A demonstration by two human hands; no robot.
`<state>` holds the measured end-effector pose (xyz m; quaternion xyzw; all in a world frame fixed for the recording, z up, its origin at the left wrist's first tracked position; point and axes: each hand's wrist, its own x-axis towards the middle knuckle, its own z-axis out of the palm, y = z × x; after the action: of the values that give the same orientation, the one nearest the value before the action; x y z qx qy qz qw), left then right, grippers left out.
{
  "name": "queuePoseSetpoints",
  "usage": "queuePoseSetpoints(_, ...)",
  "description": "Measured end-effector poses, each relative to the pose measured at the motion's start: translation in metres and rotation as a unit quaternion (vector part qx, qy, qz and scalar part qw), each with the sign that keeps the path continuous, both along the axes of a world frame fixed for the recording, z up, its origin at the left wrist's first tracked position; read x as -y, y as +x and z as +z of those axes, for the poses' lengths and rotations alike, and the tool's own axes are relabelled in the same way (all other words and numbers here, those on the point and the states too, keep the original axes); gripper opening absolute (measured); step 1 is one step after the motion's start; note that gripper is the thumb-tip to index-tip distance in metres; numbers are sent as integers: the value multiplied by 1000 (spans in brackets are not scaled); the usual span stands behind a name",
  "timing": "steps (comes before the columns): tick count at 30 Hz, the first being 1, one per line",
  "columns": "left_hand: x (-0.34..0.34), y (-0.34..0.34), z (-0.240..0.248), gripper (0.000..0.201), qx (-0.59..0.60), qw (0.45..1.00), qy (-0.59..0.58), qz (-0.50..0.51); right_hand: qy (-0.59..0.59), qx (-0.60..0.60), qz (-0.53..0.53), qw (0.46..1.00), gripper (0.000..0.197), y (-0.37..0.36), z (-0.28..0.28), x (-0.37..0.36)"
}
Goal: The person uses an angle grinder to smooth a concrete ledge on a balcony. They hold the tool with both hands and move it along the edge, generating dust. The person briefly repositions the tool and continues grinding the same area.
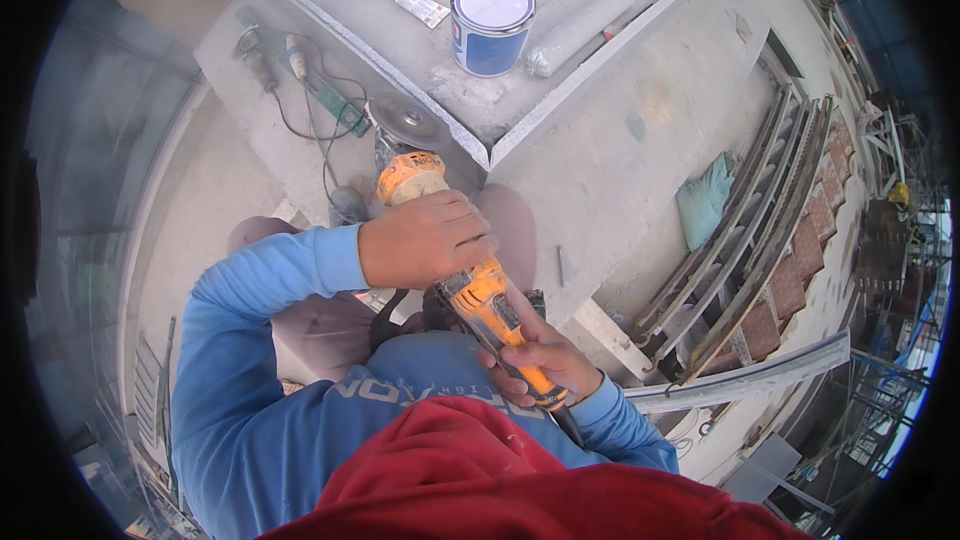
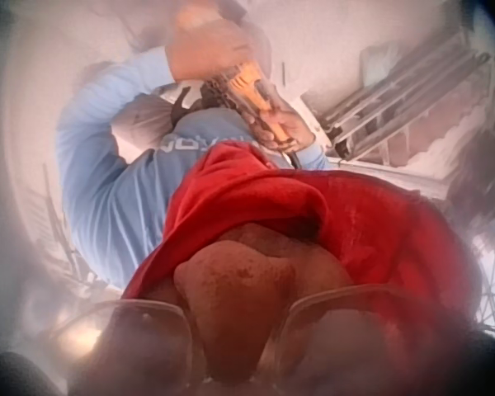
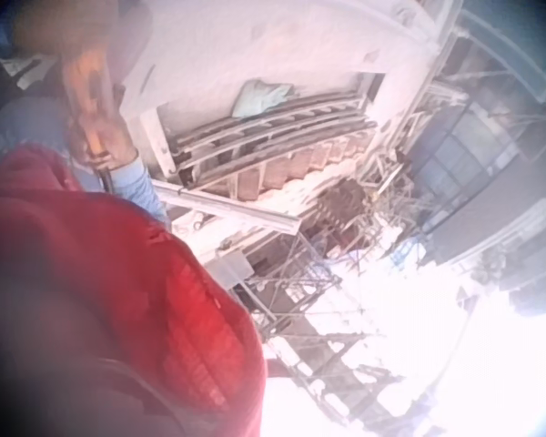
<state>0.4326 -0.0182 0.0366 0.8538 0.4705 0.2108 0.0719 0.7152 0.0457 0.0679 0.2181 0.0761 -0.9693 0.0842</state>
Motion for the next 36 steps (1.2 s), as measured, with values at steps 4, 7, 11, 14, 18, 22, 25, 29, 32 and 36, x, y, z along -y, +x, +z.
queuePoseSetpoints(4, -4, -14, -2, 43, -17, 1000, -19, 0, -5, -11, 0, 1000, 104, -11, -13, -5)
queuePoseSetpoints(7, -8, -23, -8, 44, -11, 1000, -16, 0, -1, -21, 5, 1000, 104, -21, -20, -9)
queuePoseSetpoints(11, -10, -35, -15, 47, -11, 1000, -14, 1, -2, -31, 0, 1000, 104, -33, -28, -9)
queuePoseSetpoints(14, -15, -41, -18, 49, -11, 1000, -20, -1, 5, -36, -5, 999, 103, -39, -34, -10)
queuePoseSetpoints(18, -15, -43, -17, 50, -18, 999, -34, -4, -5, -34, -2, 999, 101, -38, -39, -10)
queuePoseSetpoints(22, -12, -37, -15, 48, -27, 999, -18, -2, 10, -33, -1, 999, 100, -34, -32, -8)
queuePoseSetpoints(25, -9, -28, -11, 46, -29, 999, -16, -7, 8, -29, 1, 1000, 101, -24, -26, -6)
queuePoseSetpoints(29, -6, -14, -4, 42, -26, 1000, 3, -7, 6, -40, 5, 999, 102, -14, -21, -4)
queuePoseSetpoints(32, -5, -6, 0, 38, -34, 999, 1, -10, 5, -33, 6, 999, 103, -4, -16, -3)
queuePoseSetpoints(36, -4, 3, 6, 35, -31, 999, 4, -15, 4, -34, 5, 999, 104, 4, -10, -2)
